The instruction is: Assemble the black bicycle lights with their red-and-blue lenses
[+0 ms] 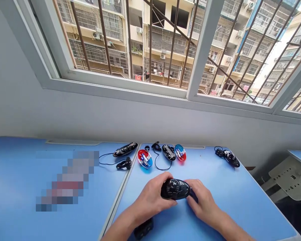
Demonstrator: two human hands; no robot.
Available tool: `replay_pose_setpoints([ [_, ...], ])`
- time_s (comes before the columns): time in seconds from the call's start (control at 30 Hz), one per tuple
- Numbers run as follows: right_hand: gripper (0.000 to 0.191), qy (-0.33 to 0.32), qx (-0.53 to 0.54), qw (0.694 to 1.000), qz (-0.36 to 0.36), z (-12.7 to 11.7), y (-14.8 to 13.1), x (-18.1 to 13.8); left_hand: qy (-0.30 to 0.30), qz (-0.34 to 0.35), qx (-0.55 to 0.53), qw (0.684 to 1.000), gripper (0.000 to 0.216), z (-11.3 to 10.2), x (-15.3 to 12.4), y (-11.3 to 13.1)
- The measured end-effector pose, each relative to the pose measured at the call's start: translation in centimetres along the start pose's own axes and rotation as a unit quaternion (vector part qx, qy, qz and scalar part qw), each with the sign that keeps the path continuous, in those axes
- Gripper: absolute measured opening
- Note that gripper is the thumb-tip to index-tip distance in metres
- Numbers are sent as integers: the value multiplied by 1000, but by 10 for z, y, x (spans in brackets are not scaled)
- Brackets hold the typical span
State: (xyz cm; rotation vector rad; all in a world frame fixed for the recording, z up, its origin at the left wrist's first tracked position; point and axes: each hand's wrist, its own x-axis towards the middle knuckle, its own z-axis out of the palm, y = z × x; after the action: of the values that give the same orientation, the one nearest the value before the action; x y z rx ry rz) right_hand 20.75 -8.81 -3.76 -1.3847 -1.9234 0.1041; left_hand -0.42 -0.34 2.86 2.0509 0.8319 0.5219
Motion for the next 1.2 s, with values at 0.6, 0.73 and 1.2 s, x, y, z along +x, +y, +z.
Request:
replay_pose_setpoints([
  [0.6, 49, 16, 53, 992, -112, -6, -7, 17, -54, -32, 3, 998, 70, -22, -9, -15],
  [0.73, 47, 38, 57, 991, -112, -10, -6, 16, -82, -8, 10, 997, 92, -30, -14, -24],
  [1.2, 49, 27, 55, 988, -145, 10, -12, 19, -92, 26, 119, 988, 40, 1, -5, -1],
])
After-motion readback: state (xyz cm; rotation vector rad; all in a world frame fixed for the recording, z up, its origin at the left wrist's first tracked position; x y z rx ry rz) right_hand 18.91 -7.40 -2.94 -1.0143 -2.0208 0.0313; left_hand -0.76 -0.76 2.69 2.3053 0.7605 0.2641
